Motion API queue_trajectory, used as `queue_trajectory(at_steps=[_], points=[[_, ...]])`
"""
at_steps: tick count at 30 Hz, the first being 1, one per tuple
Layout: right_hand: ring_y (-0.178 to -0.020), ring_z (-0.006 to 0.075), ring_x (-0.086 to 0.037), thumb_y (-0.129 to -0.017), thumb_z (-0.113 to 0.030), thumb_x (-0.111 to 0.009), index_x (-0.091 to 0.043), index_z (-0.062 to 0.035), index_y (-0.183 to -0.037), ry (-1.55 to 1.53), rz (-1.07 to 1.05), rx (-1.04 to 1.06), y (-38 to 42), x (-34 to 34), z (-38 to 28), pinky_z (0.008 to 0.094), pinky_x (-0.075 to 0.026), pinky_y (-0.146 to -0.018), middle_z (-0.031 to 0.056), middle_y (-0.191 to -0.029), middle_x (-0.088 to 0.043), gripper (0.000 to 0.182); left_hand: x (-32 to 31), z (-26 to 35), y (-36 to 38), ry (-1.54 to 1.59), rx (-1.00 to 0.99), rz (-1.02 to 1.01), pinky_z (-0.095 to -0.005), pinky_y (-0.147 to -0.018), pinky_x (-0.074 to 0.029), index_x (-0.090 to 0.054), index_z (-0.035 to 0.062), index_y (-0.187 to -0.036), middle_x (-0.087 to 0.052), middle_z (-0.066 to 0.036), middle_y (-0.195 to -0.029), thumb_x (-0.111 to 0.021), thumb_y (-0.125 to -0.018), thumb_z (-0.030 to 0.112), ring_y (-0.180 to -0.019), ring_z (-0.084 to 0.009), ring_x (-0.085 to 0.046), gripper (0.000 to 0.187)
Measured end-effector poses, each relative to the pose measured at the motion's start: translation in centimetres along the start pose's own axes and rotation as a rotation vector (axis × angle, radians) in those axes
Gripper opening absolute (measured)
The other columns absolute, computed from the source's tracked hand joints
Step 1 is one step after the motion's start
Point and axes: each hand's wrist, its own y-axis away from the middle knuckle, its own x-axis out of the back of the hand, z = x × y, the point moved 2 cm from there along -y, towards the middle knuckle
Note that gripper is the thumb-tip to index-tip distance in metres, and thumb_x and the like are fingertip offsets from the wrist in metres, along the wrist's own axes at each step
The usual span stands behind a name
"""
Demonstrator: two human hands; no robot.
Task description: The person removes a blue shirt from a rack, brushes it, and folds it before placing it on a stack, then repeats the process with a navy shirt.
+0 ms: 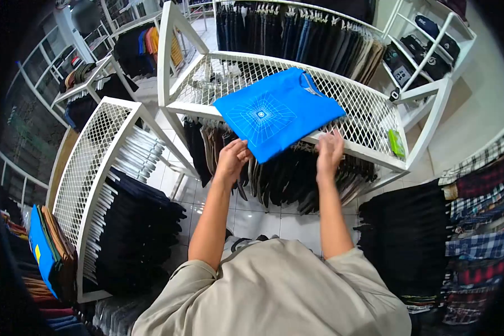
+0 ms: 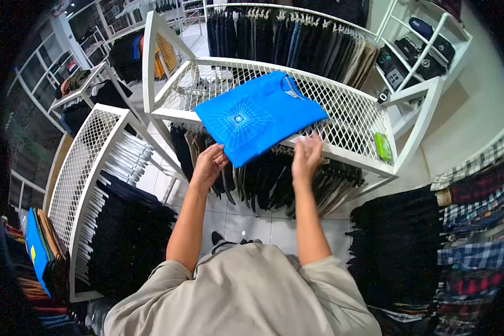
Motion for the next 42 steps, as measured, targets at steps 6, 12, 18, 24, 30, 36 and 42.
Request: queue_trajectory(at_steps=[6,12,18,24,30,36,42], points=[[-0.105,0.0225,-0.065,-0.095,-0.025,-0.069,-0.053,0.0036,-0.131,-0.389,-0.112,-0.405,4.1,-2.6,0.6,0.0357,-0.054,-0.086,0.0138,-0.119,-0.065,0.050,-3.7,-2.8,3.9,-0.178,0.088,-0.309,-0.0318,-0.081,-0.055,-0.063,-0.0004,-0.110,-0.071,-0.010,-0.097,-0.067,-0.090,0.003,-0.085,-0.0208,-0.071,0.021],[-0.097,0.0244,-0.068,-0.086,-0.021,-0.071,-0.057,0.0035,-0.129,-0.316,-0.364,-0.515,1.5,3.6,-1.1,0.0358,-0.058,-0.083,0.0149,-0.114,-0.067,0.052,4.7,-4.3,2.4,0.567,0.268,-0.680,-0.0456,-0.108,-0.046,-0.030,0.0037,-0.156,-0.048,-0.017,-0.151,-0.075,-0.086,0.035,-0.135,-0.0350,-0.051,0.089],[-0.100,0.0231,-0.067,-0.082,-0.026,-0.073,-0.059,0.0024,-0.127,-0.188,-0.356,-0.564,1.9,7.7,-1.8,0.0365,-0.057,-0.085,0.0141,-0.114,-0.067,0.055,-1.0,-3.7,1.8,-0.302,0.149,-0.299,-0.0395,-0.103,-0.050,-0.047,-0.0017,-0.143,-0.062,-0.013,-0.133,-0.074,-0.088,0.033,-0.117,-0.0228,-0.062,0.070],[-0.104,0.0210,-0.065,-0.090,-0.026,-0.070,-0.063,-0.0008,-0.125,-0.355,-0.379,-0.626,1.2,8.2,1.7,0.0359,-0.053,-0.092,0.0111,-0.118,-0.068,0.044,-0.7,-0.8,4.2,-0.072,0.198,-0.254,-0.0399,-0.098,-0.054,-0.048,-0.0006,-0.139,-0.063,-0.014,-0.128,-0.078,-0.086,0.024,-0.114,-0.0227,-0.064,0.065],[-0.105,0.0287,-0.064,-0.076,-0.014,-0.070,-0.056,0.0008,-0.135,-0.331,-0.531,-0.600,3.9,1.6,-0.7,0.0408,-0.052,-0.092,0.0146,-0.119,-0.065,0.062,2.1,3.4,8.8,-0.196,0.027,-0.206,-0.0450,-0.102,-0.051,-0.035,-0.0008,-0.151,-0.058,-0.019,-0.133,-0.078,-0.077,0.015,-0.117,-0.0296,-0.062,0.086],[-0.101,0.0284,-0.064,-0.074,-0.015,-0.067,-0.052,0.0033,-0.137,-0.386,-0.806,-0.631,10.7,-10.5,-4.1,0.0385,-0.053,-0.088,0.0168,-0.116,-0.064,0.067,9.1,11.8,19.1,-0.200,-0.171,0.111,-0.0459,-0.100,-0.052,-0.029,-0.0023,-0.153,-0.056,-0.023,-0.132,-0.076,-0.073,0.021,-0.114,-0.0332,-0.062,0.096],[-0.099,0.0292,-0.065,-0.076,-0.022,-0.064,-0.047,0.0074,-0.139,-0.367,-1.168,-0.624,22.4,-24.4,-8.1,0.0385,-0.055,-0.086,0.0210,-0.119,-0.062,0.072,17.7,18.9,31.5,-0.130,-0.444,0.374,-0.0492,-0.103,-0.048,-0.025,-0.0047,-0.155,-0.050,-0.029,-0.138,-0.077,-0.071,0.024,-0.124,-0.0378,-0.056,0.103]])
